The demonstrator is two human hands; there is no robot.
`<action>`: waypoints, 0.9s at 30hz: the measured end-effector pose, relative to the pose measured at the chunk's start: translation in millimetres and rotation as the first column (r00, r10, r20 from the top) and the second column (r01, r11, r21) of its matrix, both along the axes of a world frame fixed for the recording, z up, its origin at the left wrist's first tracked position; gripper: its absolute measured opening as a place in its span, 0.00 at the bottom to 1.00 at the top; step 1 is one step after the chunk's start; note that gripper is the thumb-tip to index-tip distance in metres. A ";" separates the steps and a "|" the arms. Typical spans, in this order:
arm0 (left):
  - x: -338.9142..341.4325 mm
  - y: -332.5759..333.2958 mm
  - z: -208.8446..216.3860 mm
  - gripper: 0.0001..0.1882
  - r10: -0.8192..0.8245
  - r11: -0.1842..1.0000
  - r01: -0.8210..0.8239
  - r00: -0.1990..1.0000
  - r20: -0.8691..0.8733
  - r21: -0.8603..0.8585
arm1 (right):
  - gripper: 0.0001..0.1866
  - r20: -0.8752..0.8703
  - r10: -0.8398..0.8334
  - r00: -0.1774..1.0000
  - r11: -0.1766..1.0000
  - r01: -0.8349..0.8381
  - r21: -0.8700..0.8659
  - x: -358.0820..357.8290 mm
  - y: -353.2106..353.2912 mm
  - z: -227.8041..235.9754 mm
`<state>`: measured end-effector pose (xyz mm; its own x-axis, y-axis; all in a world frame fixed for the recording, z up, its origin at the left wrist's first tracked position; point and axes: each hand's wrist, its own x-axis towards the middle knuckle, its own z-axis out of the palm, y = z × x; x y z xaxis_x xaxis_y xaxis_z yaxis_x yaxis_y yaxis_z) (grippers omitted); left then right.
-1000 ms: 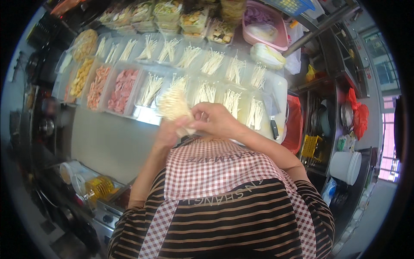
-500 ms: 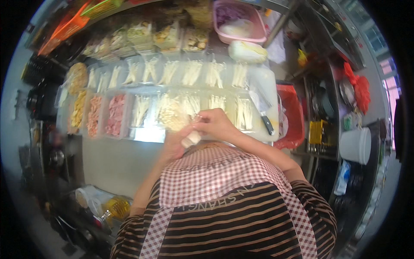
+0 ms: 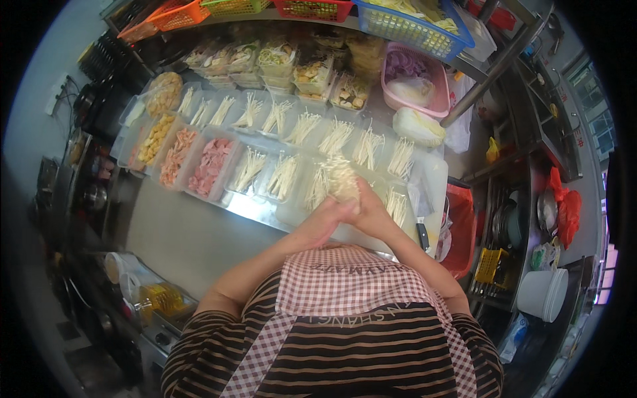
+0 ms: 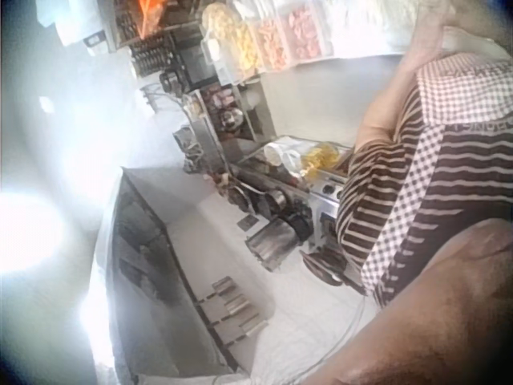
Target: The person pulls apart bunches of mushrooms and distributes them into plastic containers, then adds tofu pieces, sliced sausage, and crab sticks from storage bins into each container.
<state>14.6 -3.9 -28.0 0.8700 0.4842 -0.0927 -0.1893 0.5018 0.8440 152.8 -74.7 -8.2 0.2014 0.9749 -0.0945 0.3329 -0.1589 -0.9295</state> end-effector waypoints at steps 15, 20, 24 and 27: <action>-24.2 17.3 6.5 0.19 0.250 0.962 -0.257 0.964 -0.089 -0.088 | 0.09 0.021 -0.028 0.999 0.997 0.030 -0.075 1.3 25.6 25.0; -54.3 33.4 -15.8 0.25 0.528 0.739 -0.367 0.836 0.148 -0.565 | 0.08 -0.462 -0.279 0.842 0.930 0.357 0.088 2.2 63.4 56.8; -99.8 63.8 -34.3 0.28 0.622 0.684 -0.370 0.747 0.237 -0.629 | 0.08 -0.529 -0.226 0.818 0.861 0.422 0.285 31.1 120.4 63.3; -128.5 86.1 -50.6 0.28 0.659 0.681 -0.377 0.689 0.301 -0.628 | 0.11 -0.516 -0.166 0.840 0.893 0.350 0.283 36.3 164.9 44.0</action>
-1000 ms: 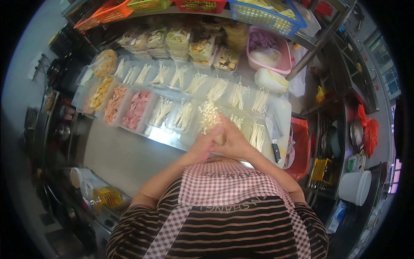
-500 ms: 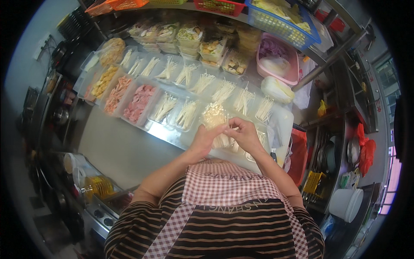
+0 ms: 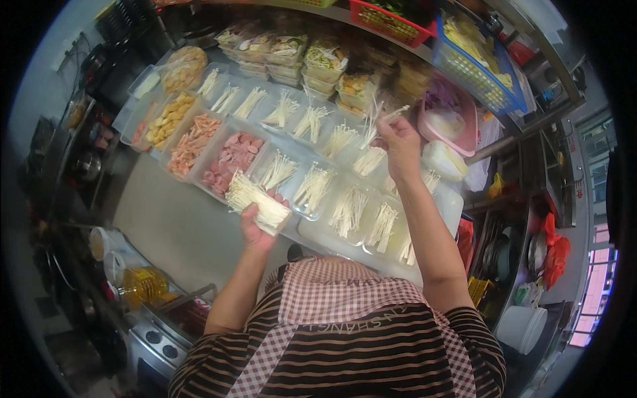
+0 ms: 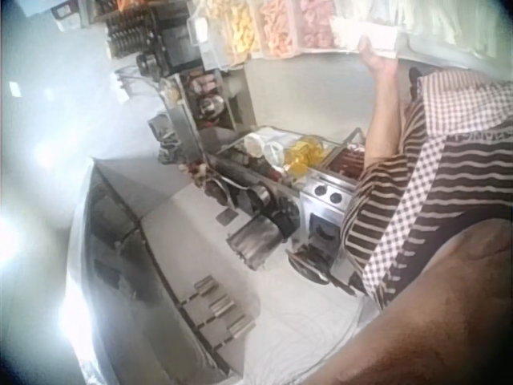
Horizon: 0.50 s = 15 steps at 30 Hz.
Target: The person pulls apart bunches of mushrooms and distributes them into plastic containers, then adds tofu pieces, sliced sausage, and crab sticks from storage bins into each container.
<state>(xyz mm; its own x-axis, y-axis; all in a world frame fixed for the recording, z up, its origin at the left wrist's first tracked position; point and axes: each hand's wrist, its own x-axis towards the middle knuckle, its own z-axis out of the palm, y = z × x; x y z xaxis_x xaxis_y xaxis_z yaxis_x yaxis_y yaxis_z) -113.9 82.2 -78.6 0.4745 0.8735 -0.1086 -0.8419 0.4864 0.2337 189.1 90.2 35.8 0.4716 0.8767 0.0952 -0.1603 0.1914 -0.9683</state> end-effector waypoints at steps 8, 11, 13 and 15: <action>-52.6 9.5 -4.7 0.28 0.022 0.998 -0.027 0.996 -0.082 -0.055 | 0.16 0.915 0.187 0.358 0.973 0.062 -0.223 -14.5 88.2 -29.0; -69.1 7.8 1.0 0.29 0.015 1.000 -0.017 0.999 -0.046 -0.025 | 0.13 0.958 0.239 0.156 0.964 -0.159 -0.215 -49.7 162.5 -53.0; -79.8 5.1 0.5 0.29 0.034 0.998 -0.040 0.995 -0.096 -0.053 | 0.12 0.938 0.328 -0.111 0.911 -0.225 -0.345 -60.6 208.9 -88.7; -87.3 2.8 6.2 0.30 0.068 0.994 -0.079 0.987 -0.145 -0.075 | 0.11 0.855 0.404 -0.326 0.853 -0.204 -0.481 -71.1 238.4 -114.0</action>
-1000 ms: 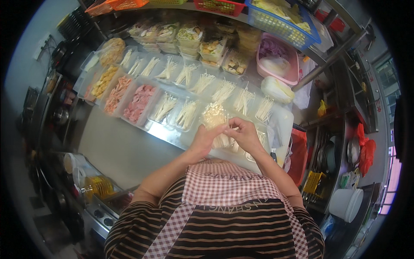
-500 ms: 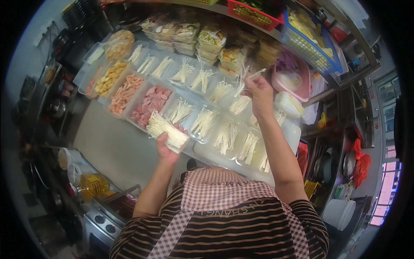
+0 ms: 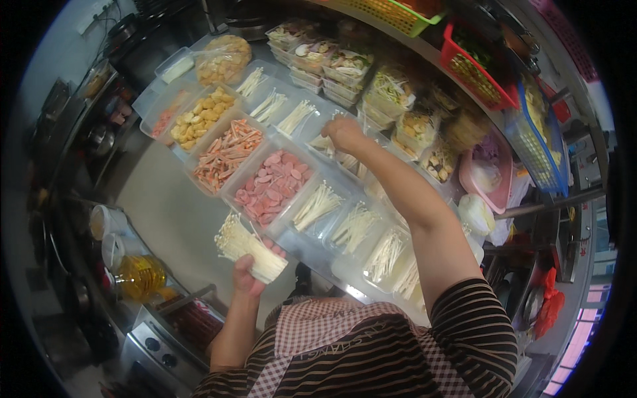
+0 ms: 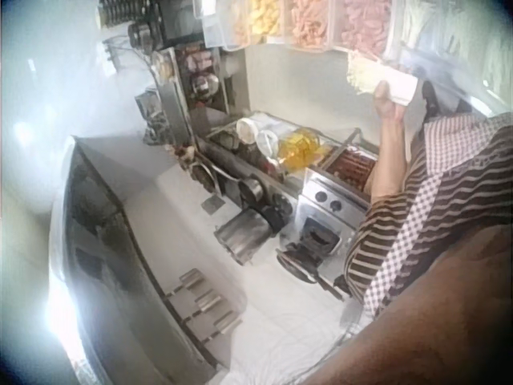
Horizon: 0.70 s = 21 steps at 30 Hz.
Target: The person pulls apart bunches of mushrooms and distributes them into plastic containers, then adds tofu pieces, sliced sausage, and crab sticks from storage bins into each container.
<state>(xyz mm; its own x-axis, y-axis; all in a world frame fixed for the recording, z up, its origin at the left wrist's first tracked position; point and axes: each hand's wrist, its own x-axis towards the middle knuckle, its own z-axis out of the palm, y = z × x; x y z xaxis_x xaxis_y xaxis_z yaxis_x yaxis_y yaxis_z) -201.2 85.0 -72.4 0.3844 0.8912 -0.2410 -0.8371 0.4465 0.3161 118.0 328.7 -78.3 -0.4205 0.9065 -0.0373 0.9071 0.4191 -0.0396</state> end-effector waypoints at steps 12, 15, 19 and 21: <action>-27.8 9.6 -10.2 0.30 0.098 0.995 -0.099 0.995 -0.031 -0.007 | 0.14 -0.360 -0.256 0.897 0.966 0.252 -0.059 -3.9 19.2 -14.8; -26.0 15.3 -9.1 0.30 0.101 0.995 -0.101 0.995 -0.018 -0.013 | 0.13 -0.727 -0.551 0.409 0.832 0.337 -0.441 -2.1 14.8 19.2; -23.5 21.9 -7.0 0.29 0.065 0.998 -0.065 0.998 0.011 -0.010 | 0.07 -0.868 -0.139 0.477 0.953 0.303 0.013 -2.0 7.7 23.2; -23.2 22.7 -6.5 0.29 0.045 0.999 -0.045 0.999 0.020 0.003 | 0.10 -0.510 0.028 0.860 0.966 0.108 0.236 6.6 3.1 -0.4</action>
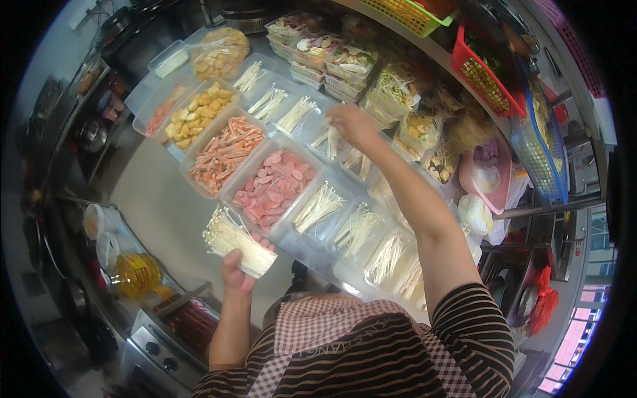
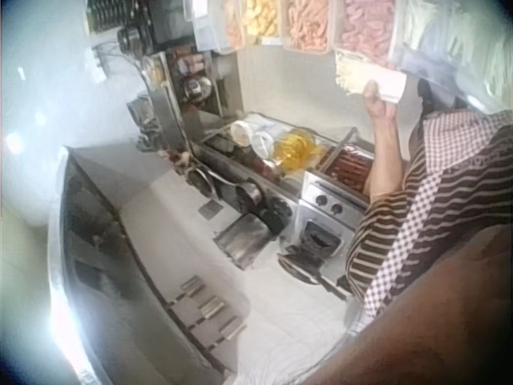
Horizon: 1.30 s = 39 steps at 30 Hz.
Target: The person pulls apart bunches of mushrooms and distributes them into plastic containers, then adds tofu pieces, sliced sausage, and crab sticks from storage bins into each container.
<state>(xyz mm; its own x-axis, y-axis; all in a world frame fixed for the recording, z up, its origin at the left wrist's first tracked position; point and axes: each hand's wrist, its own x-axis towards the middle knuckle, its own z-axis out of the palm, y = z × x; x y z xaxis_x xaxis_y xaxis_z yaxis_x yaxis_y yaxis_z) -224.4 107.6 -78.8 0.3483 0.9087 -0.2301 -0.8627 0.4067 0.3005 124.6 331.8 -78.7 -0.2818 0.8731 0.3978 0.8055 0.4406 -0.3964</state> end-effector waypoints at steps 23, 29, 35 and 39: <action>75.2 -3.1 71.3 0.41 -0.223 0.925 0.289 0.938 -0.264 0.245 | 0.11 -0.631 -0.398 0.665 0.437 -0.467 -0.768 -95.1 -222.8 104.1; 72.0 23.5 37.5 0.39 -0.285 0.921 0.334 0.928 -0.241 0.200 | 0.06 -0.714 -0.506 0.485 0.716 -0.225 -0.661 -103.9 -219.0 93.8; 53.0 100.0 41.5 0.38 -0.210 0.958 0.205 0.978 0.001 0.201 | 0.05 -0.826 -0.560 0.063 0.816 -0.135 -0.563 -129.2 -158.2 86.4; -1.3 149.0 31.4 0.31 -0.350 0.911 0.388 0.907 -0.232 0.141 | 0.08 -0.643 -0.514 0.568 0.723 -0.116 -0.681 -181.1 -118.4 85.7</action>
